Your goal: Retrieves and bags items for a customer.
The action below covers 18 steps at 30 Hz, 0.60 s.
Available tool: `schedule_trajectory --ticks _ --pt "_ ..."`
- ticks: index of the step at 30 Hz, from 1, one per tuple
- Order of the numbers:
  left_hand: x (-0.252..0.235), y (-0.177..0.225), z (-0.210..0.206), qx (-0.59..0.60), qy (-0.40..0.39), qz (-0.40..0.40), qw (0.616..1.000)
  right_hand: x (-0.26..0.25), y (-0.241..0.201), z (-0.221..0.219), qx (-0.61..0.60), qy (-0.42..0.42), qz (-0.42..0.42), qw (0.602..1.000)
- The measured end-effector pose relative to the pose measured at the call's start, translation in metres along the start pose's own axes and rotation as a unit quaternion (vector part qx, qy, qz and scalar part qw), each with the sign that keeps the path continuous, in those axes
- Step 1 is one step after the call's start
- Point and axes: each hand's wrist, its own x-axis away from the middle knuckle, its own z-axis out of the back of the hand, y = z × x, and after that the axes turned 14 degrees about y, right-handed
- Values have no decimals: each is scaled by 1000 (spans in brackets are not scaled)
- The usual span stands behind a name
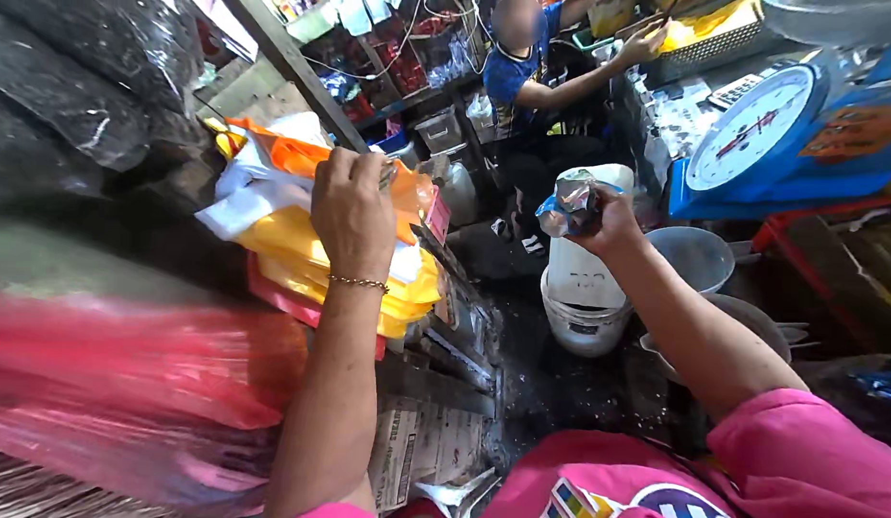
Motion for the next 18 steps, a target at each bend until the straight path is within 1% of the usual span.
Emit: schedule_trajectory --ticks 4,10,12,14,16,18 --pt "-8 -5 11 -9 -10 60 998 -6 1 1 -3 13 -10 1000" --pt "-8 -1 14 38 -50 98 993 -7 4 -4 -27 19 -19 999" --pt "-2 3 13 51 -20 86 995 -7 8 -6 -30 4 -15 999" --pt "6 6 11 77 12 51 996 -3 12 -7 -34 -19 -12 999" --pt "15 8 6 96 13 32 995 4 15 -7 -26 -48 -10 998" --pt "25 6 -1 106 8 32 994 13 17 -8 -9 -67 -6 998"
